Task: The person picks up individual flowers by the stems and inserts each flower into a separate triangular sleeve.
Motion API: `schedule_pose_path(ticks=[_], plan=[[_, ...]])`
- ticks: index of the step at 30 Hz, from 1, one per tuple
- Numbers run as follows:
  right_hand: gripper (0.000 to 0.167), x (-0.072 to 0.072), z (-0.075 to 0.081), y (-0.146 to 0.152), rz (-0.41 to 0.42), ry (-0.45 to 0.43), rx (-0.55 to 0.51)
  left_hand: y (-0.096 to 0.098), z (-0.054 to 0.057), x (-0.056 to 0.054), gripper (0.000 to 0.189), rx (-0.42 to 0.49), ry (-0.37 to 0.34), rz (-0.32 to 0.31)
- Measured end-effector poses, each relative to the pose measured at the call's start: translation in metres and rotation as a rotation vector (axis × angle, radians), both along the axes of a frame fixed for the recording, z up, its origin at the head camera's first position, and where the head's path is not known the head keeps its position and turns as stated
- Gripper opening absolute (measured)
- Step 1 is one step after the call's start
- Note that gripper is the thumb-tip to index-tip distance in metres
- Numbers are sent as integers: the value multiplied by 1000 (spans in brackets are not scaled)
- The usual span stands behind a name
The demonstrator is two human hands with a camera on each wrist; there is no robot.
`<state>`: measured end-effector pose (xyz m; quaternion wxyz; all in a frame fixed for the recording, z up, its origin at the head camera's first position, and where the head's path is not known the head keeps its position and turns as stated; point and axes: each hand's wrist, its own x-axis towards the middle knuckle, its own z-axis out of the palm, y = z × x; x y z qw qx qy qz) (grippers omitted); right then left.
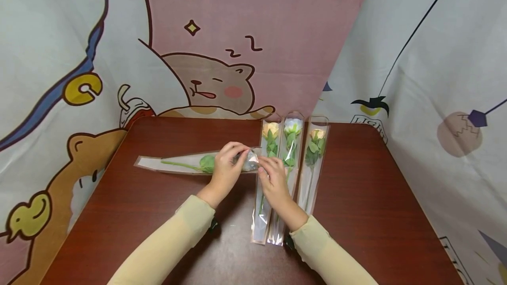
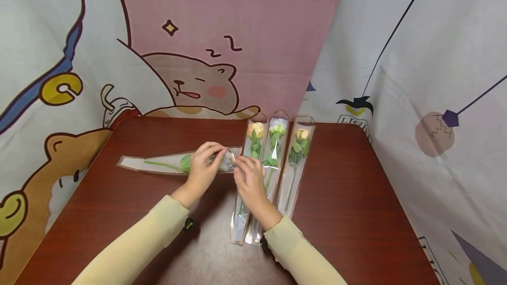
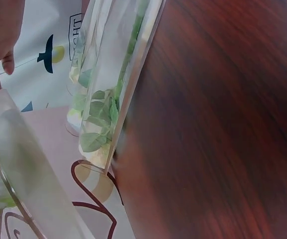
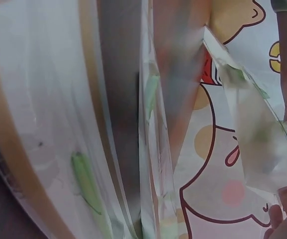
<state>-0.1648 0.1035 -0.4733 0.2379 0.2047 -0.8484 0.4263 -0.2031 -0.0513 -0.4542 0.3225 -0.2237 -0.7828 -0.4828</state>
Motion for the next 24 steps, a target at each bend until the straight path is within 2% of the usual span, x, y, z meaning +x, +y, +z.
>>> schedule_pose_path(ticks=[4,10,13,16,18,21,24], plan=[[58,0,2,1,-7,-18,16,0,0,0,11,6,14,8],[67,1,4,1,38,-68,36,2,-1,0,10,-4,-4,-7],[50,1,3,0,24,-53,-4,2,0,1,11,-15,-4,-4],[29,2,3,1,-51,-34,-91,1,1,0,10,-24,-1,8],[21,4,3,2,-109,-59,-174,0,2,0,10,-31,-2,13],[4,9,4,3,-141,-194,-295,0,2,0,11,-42,-3,19],[15,13,6,3,-90,-464,-361,1,2,0,11,-55,-3,27]])
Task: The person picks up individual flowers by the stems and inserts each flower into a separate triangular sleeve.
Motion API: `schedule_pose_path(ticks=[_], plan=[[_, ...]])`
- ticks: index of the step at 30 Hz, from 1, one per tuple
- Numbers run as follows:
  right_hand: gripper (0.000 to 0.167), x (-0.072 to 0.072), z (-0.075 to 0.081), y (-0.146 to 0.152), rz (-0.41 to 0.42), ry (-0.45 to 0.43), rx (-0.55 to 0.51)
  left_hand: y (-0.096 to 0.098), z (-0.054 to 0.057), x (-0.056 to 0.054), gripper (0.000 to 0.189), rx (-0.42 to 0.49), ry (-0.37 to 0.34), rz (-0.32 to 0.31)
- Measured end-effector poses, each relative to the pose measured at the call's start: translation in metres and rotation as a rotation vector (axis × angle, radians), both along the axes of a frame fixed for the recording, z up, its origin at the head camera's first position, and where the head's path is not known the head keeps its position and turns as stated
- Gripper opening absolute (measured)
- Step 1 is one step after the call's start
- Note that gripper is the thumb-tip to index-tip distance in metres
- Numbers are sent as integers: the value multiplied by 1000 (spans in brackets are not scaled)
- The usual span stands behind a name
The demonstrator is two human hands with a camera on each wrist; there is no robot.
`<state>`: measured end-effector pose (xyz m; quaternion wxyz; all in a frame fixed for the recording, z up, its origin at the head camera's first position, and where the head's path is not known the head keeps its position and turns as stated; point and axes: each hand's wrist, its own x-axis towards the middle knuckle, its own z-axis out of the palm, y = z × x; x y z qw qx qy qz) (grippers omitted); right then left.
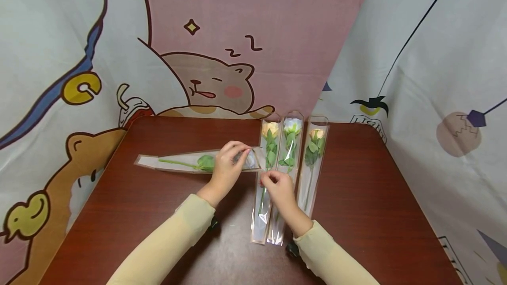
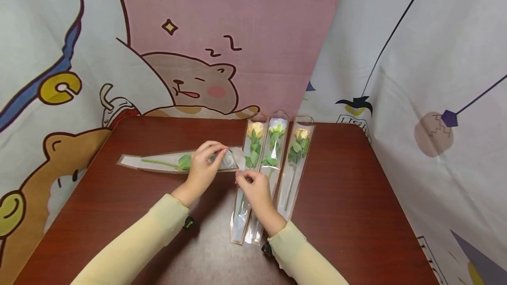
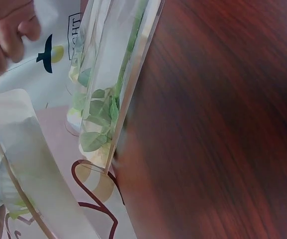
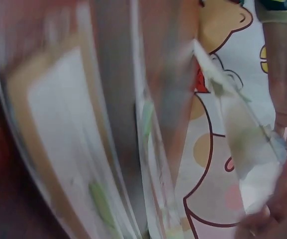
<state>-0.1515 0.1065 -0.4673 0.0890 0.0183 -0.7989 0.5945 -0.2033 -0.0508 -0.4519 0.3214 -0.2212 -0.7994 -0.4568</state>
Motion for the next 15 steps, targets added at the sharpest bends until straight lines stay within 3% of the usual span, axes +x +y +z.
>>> schedule_pose_path(ticks=[3,6,10,15], plan=[[28,1,3,-3,102,-245,-70,1,-1,1,10,-19,3,0],[34,1,13,-6,124,-357,-143,3,-2,2,10,-35,9,-21],[30,3,27,-9,80,-344,-198,5,-3,4,10,-37,19,-51],[28,-2,26,-9,53,-221,-206,6,-3,4,11,-23,17,-69]])
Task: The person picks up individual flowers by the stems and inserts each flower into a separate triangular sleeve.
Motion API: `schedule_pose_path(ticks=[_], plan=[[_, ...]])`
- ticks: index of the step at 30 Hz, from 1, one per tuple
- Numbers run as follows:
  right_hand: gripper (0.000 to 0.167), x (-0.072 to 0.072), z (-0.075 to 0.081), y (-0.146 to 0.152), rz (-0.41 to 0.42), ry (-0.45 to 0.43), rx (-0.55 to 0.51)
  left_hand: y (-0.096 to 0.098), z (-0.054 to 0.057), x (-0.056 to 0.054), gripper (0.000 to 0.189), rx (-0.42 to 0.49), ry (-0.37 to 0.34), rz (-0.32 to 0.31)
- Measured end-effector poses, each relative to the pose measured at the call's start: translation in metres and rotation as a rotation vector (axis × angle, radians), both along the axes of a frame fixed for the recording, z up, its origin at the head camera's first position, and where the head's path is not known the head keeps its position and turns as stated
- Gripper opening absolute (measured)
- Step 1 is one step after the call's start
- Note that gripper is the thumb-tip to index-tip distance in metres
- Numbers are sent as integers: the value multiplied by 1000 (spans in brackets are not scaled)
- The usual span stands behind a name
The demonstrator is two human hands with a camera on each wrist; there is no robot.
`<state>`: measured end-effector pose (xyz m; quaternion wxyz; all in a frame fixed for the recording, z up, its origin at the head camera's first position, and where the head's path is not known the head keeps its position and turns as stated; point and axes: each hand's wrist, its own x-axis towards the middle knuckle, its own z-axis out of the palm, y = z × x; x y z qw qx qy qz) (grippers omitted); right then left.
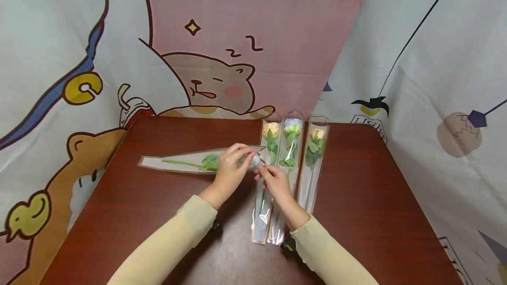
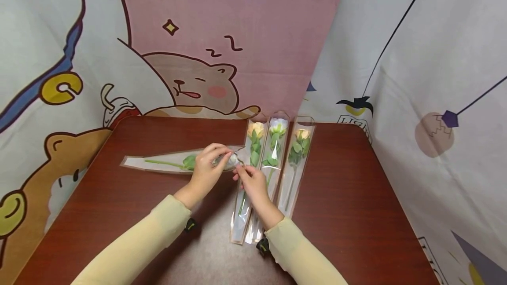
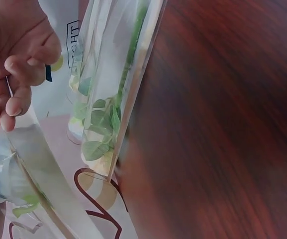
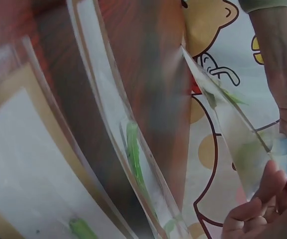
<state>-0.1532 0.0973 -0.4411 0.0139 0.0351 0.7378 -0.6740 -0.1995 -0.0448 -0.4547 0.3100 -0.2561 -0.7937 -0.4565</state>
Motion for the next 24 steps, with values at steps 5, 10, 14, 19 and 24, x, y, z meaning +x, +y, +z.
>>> schedule_pose_path(ticks=[5,10,14,19,24], plan=[[23,0,5,-1,-30,78,91,-1,3,-3,11,1,-7,-5],[20,-2,2,1,-52,196,193,-7,8,-9,12,-5,-39,12],[20,-11,-20,7,-68,282,234,-18,11,-16,16,-13,-100,49],[19,-16,-30,9,-87,317,290,-43,9,-32,29,-122,-274,111],[19,-15,-29,9,-84,331,301,-71,7,-42,32,-313,-513,136]])
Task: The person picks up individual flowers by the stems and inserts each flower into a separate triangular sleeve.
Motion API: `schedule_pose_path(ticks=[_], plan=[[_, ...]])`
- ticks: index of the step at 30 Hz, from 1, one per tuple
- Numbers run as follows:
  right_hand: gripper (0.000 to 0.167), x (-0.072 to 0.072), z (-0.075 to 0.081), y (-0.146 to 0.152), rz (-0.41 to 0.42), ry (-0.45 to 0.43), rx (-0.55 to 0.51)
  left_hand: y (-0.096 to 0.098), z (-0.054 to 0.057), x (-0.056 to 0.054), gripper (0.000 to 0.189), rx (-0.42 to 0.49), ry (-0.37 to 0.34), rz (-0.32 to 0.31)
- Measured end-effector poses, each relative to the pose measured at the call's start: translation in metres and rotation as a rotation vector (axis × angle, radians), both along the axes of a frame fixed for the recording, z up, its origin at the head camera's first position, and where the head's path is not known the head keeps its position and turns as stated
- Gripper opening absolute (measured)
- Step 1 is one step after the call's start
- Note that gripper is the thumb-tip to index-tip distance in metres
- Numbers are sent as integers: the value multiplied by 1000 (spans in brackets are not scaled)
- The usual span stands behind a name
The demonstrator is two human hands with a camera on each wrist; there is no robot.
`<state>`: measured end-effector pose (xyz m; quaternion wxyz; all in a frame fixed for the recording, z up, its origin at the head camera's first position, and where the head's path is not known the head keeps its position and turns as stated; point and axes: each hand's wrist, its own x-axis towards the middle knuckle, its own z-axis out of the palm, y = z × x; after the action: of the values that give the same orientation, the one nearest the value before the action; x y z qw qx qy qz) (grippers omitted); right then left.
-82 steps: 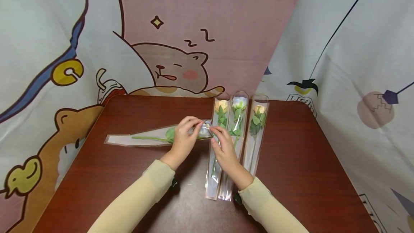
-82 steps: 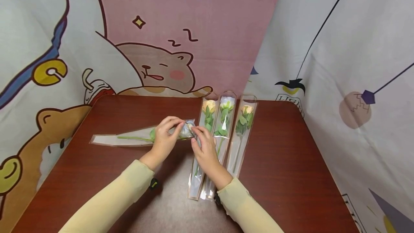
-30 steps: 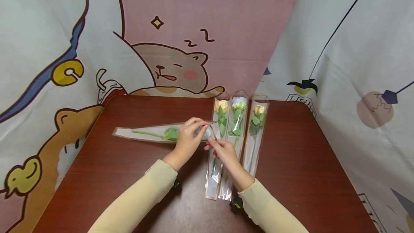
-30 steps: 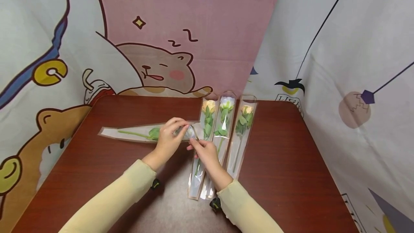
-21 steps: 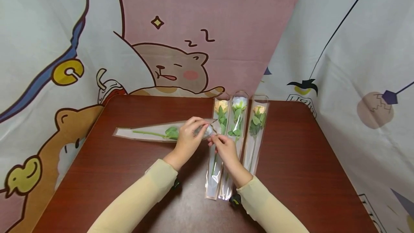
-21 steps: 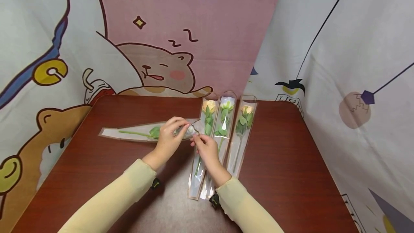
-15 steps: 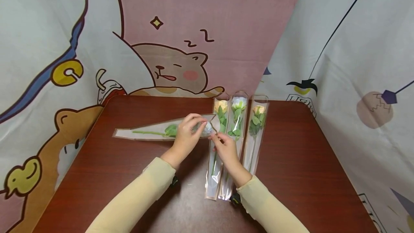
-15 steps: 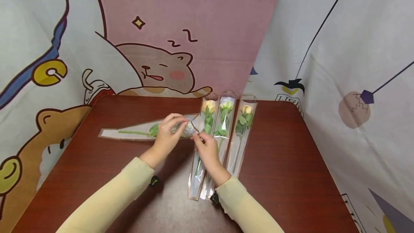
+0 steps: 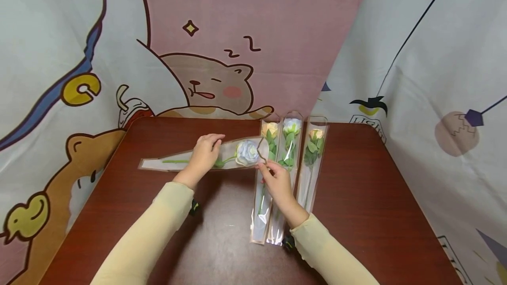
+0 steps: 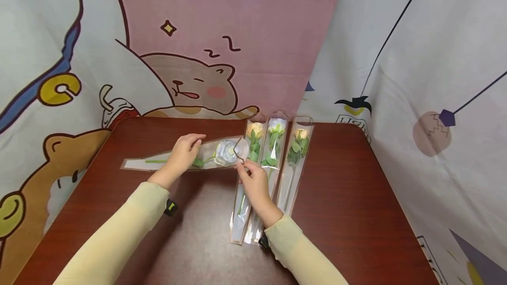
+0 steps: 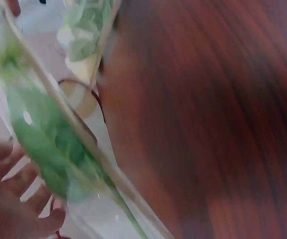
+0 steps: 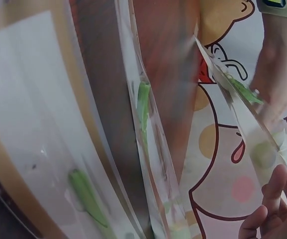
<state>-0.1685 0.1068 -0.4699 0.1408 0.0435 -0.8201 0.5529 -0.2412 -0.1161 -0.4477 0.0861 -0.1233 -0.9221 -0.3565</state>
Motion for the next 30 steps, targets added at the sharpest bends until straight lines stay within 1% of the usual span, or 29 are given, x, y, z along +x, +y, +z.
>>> schedule_pose_path(ticks=[2,4,7,9,12,13,16,19,22,24,27,29,30], plan=[[20,0,0,0,10,-13,-26,-8,0,-1,28,-29,-73,-3],[20,-2,1,1,9,-29,-48,-15,-1,-2,25,-27,-108,-14],[23,-6,4,3,-8,-54,-70,-19,-1,-2,20,17,-123,-19],[24,-10,6,4,-24,-67,-88,-19,-2,-2,18,83,-122,-14],[23,-18,10,4,-9,-88,-159,-17,-1,-1,17,185,-92,9],[22,-21,12,3,15,-95,-204,-15,-1,-1,17,219,-75,21],[28,-28,16,-1,109,-137,-317,-8,1,0,19,294,-2,43],[34,-34,18,-6,215,-170,-357,1,5,1,21,377,50,59],[37,-40,20,-11,293,-184,-306,10,12,4,23,495,75,81],[37,-43,22,-15,316,-188,-240,15,17,5,23,594,81,104],[32,-45,25,-22,312,-191,-135,21,24,8,24,747,82,130],[28,-46,28,-26,288,-188,-76,25,29,8,24,843,81,139],[27,-47,29,-28,277,-186,-63,27,31,8,25,885,77,141]])
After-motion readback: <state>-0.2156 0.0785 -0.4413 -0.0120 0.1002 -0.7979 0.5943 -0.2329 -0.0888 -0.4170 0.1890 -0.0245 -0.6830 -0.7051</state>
